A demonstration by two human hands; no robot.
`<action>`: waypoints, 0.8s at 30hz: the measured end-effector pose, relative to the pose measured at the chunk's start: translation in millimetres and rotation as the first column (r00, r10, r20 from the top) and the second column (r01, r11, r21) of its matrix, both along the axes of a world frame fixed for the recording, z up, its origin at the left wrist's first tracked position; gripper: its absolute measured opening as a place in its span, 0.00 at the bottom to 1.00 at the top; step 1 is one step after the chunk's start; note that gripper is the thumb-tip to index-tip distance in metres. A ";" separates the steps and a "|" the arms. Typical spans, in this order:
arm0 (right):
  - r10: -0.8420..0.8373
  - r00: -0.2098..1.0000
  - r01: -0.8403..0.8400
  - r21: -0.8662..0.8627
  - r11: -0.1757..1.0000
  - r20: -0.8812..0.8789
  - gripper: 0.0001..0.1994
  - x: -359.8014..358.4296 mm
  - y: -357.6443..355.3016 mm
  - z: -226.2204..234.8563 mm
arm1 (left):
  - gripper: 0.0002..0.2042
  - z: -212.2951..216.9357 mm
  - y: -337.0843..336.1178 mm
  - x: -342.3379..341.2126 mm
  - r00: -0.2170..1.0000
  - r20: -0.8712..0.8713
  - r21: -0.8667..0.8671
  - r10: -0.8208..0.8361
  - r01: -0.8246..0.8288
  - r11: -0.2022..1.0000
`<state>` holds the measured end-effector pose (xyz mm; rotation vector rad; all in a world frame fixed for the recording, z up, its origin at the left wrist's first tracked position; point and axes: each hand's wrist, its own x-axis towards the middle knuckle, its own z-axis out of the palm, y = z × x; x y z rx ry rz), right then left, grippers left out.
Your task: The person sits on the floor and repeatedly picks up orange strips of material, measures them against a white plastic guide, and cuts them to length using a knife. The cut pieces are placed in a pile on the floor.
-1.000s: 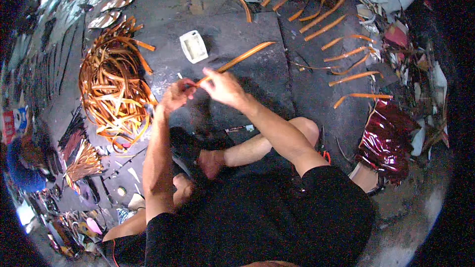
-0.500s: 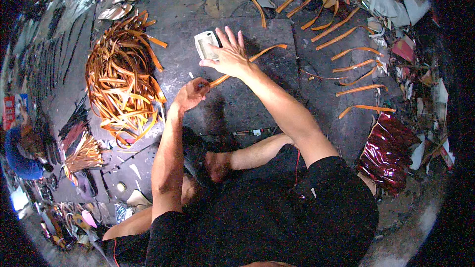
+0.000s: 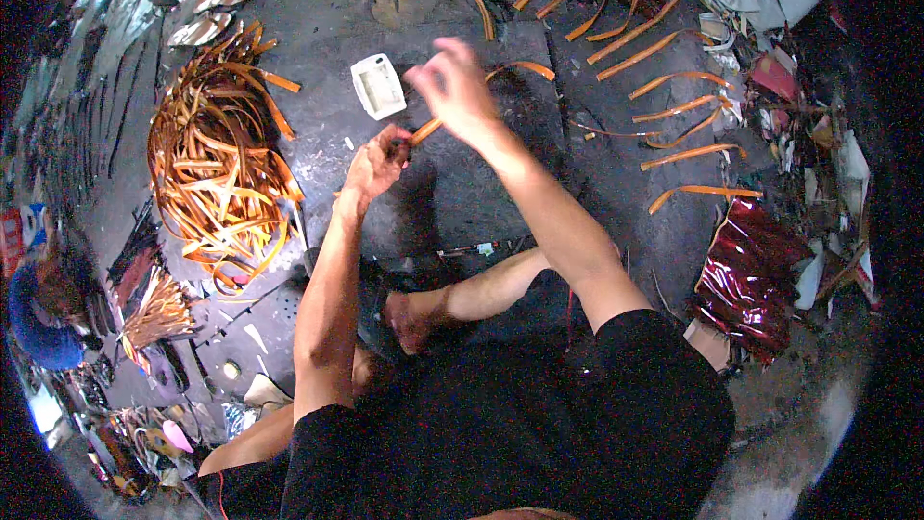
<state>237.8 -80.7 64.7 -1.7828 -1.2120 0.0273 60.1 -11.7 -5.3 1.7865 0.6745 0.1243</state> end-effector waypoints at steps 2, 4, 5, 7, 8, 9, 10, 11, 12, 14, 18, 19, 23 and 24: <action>-0.122 0.982 0.127 0.028 0.992 -0.146 0.13 26.7 -31.1 5.0 | 0.09 5.3 -2.7 6.0 1.000 0.011 0.225 -0.007 0.004 0.974; -0.140 0.863 0.076 -0.149 0.986 -0.485 0.18 35.4 -69.1 3.2 | 0.09 1.5 -5.4 15.0 0.999 -0.031 0.353 0.027 -0.014 0.936; -0.156 0.764 0.021 -0.218 0.976 -0.626 0.20 37.7 -86.0 -0.1 | 0.09 3.1 -3.8 16.2 0.998 -0.065 0.364 0.005 0.020 0.931; -0.091 0.655 -0.190 -0.280 0.941 -0.750 0.25 31.7 -101.7 -11.0 | 0.09 -10.6 1.8 15.8 1.000 -0.004 0.212 0.001 0.000 0.977; -0.058 0.670 -0.290 -0.333 0.897 -0.740 0.28 26.7 -105.9 -13.8 | 0.09 -19.2 3.1 14.5 1.000 0.023 0.134 0.008 -0.011 0.991; -0.049 0.663 -0.340 -0.359 0.869 -0.747 0.29 22.9 -103.8 -11.1 | 0.09 -18.0 2.0 14.5 1.000 0.006 0.277 -0.007 0.005 0.961; -0.040 0.655 -0.391 -0.384 0.836 -0.754 0.29 19.4 -100.2 -7.4 | 0.09 -16.7 1.7 14.1 1.000 0.007 0.288 -0.015 0.012 0.957; -0.053 0.652 -0.410 -0.411 0.814 -0.756 0.30 16.0 -95.4 -2.1 | 0.09 -15.2 1.8 13.1 1.000 0.008 0.300 -0.020 0.017 0.954; -0.096 0.685 -0.401 -0.484 0.778 -0.722 0.30 13.7 -92.1 -1.1 | 0.09 -14.2 3.2 11.6 1.000 0.009 0.315 -0.024 0.020 0.949; -0.167 0.751 -0.376 -0.621 0.688 -0.639 0.29 8.2 -85.2 -0.5 | 0.09 -10.4 13.0 -3.3 0.994 0.094 -0.294 0.058 -0.028 0.955; -0.003 0.858 -0.383 -0.643 0.664 -0.514 0.29 -41.9 -68.3 -21.6 | 0.13 -36.2 57.2 -82.1 1.000 -0.010 -0.548 -0.001 -0.004 0.836; 0.117 0.939 -0.303 -0.615 0.728 -0.324 0.29 -51.6 -69.2 -61.7 | 0.14 -34.5 66.6 -93.1 0.995 -0.099 -0.571 -0.012 -0.047 0.819; 0.287 0.944 -0.322 -0.645 0.693 -0.164 0.33 -116.2 -52.1 -67.7 | 0.16 -6.6 83.6 -116.6 0.910 -0.415 -0.238 0.009 -0.118 0.964; 0.272 0.961 -0.237 -0.678 0.696 -0.057 0.34 -131.7 -51.3 -78.7 | 0.16 1.3 88.6 -104.5 0.863 -0.505 -0.065 0.037 -0.080 0.995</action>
